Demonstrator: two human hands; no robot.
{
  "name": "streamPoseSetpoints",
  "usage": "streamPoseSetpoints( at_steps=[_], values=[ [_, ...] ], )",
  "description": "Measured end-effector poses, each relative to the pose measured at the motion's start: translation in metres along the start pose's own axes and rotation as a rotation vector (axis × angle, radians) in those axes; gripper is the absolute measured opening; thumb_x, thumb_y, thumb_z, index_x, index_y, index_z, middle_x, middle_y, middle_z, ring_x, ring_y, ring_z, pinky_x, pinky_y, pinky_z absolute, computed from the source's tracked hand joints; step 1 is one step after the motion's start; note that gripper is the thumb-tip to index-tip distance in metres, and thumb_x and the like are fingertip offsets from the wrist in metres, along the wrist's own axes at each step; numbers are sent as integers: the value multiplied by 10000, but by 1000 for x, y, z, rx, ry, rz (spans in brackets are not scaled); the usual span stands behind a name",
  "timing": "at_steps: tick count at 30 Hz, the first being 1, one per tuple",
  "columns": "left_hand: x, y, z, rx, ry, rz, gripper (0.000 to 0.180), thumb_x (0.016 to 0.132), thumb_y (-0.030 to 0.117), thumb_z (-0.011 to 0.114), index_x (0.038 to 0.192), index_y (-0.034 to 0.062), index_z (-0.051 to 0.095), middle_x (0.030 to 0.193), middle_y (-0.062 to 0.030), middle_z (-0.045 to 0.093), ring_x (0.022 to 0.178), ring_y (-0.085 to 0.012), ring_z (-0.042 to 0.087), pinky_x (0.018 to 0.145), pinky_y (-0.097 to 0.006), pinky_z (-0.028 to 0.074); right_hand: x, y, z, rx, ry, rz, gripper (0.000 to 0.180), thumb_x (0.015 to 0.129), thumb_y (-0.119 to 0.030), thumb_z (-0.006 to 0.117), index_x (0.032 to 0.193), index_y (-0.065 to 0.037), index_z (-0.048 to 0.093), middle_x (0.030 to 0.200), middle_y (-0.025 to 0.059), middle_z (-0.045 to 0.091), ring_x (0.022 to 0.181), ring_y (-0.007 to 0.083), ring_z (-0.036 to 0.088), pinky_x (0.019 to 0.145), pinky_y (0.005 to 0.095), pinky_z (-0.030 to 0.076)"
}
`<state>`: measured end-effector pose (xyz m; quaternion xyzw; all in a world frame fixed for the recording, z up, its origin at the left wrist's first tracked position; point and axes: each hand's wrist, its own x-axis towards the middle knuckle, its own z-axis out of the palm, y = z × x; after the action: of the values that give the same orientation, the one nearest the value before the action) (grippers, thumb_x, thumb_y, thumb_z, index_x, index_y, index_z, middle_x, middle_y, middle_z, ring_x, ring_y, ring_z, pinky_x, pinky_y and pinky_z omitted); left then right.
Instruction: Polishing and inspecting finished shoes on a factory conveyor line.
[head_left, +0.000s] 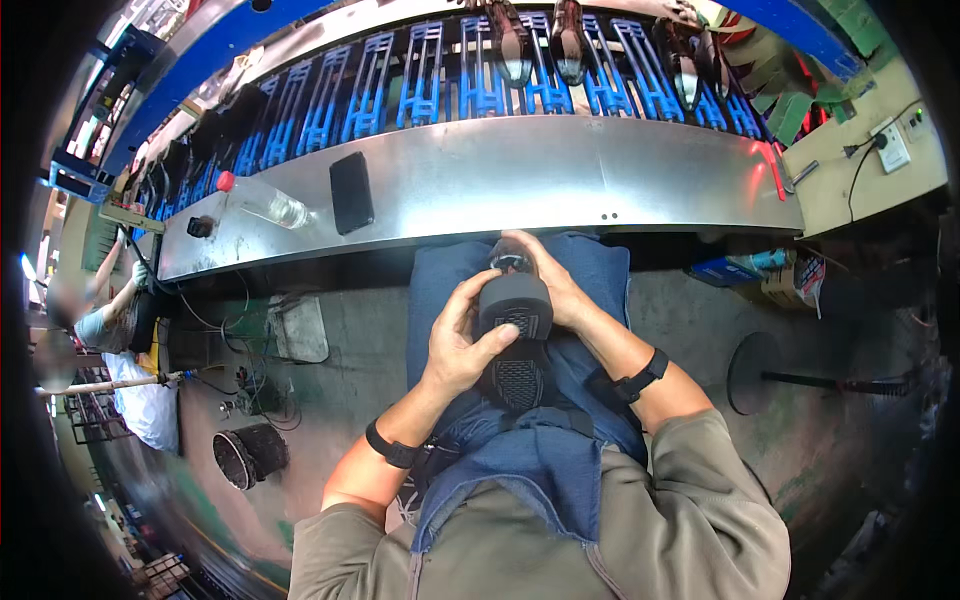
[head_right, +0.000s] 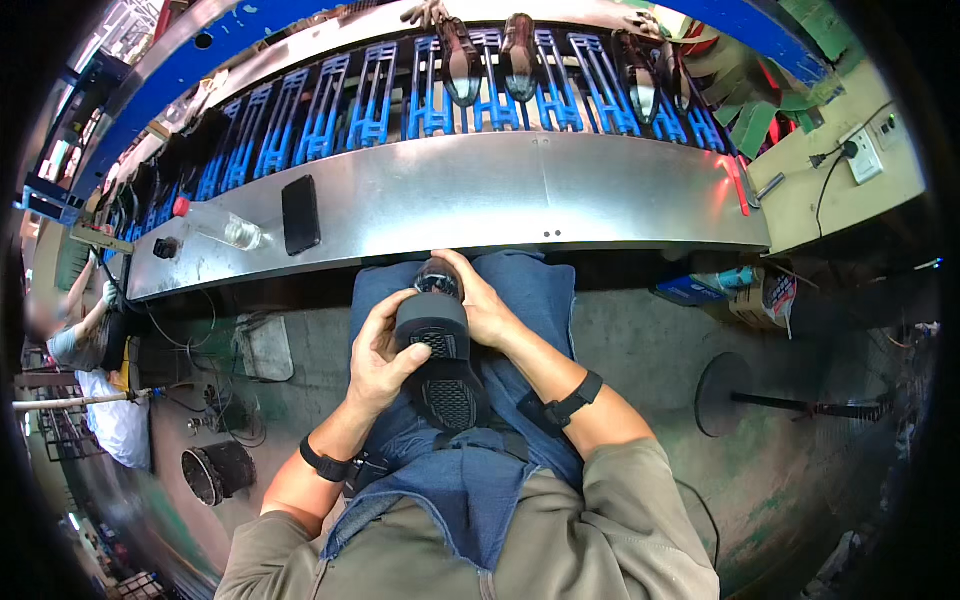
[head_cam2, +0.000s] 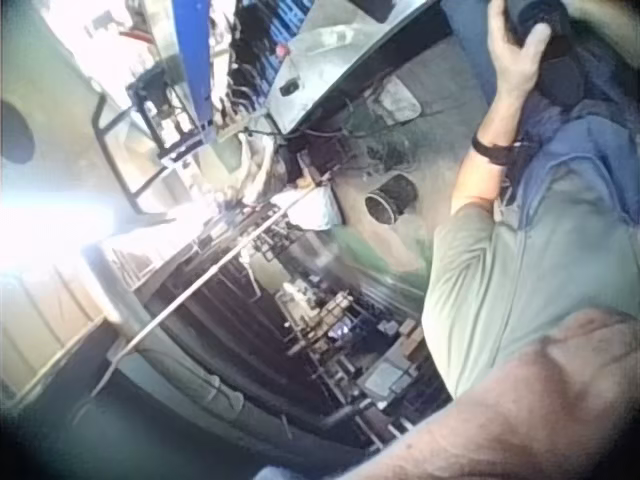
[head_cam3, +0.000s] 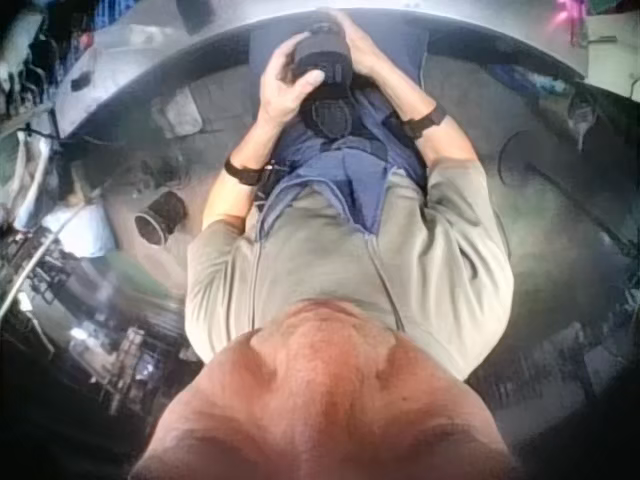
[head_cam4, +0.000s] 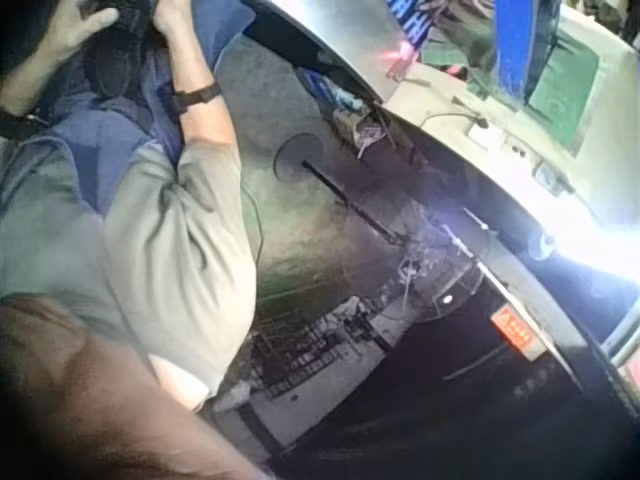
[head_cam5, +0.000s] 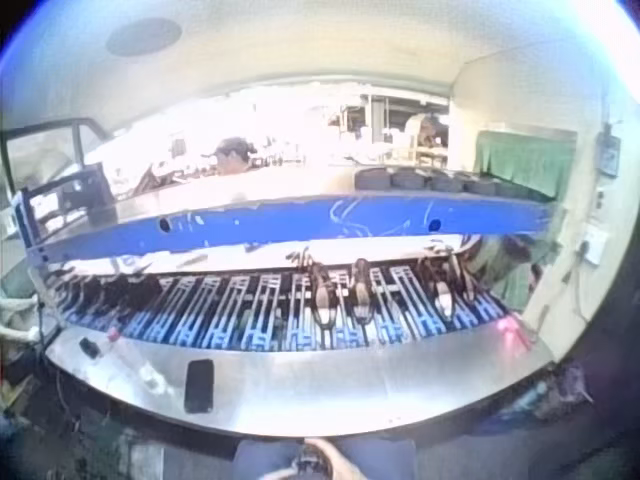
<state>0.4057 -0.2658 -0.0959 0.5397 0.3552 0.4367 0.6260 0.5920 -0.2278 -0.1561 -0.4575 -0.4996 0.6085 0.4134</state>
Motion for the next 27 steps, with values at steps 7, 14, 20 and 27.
streamPoseSetpoints(
  at_steps=[7,14,20,27],
  values=[
    [20,-8,-19,537,-66,441,609,799,225,838,1275,-51,578,1027,-148,616,918,-259,608,830,-340,498,3,-14,-24,-435,152,-95,577,979,-326,630,1423,11,481,1383,203,515,1251,288,546,1043,352,454],
    [69,-25,-24,414,26,-174,484,890,111,761,1306,-38,564,1191,-73,472,1098,-175,539,973,-296,444,-8,-30,-4,-148,311,-44,442,913,-124,708,1307,14,561,1170,124,510,996,203,555,866,318,488],
    [89,-32,-22,232,39,-227,460,868,161,789,1257,14,594,1104,-70,515,931,-124,517,786,-258,460,8,-25,-18,-140,257,-37,368,912,-119,708,1220,-5,541,1100,120,497,874,189,527,765,316,474],
    [110,-32,-23,658,-109,-152,549,864,195,782,1315,-5,540,1179,-142,516,1013,-263,535,873,-390,479,22,-25,-38,-243,275,21,465,871,-116,753,1264,-10,528,1106,122,495,932,191,530,804,310,473]
  ],
)
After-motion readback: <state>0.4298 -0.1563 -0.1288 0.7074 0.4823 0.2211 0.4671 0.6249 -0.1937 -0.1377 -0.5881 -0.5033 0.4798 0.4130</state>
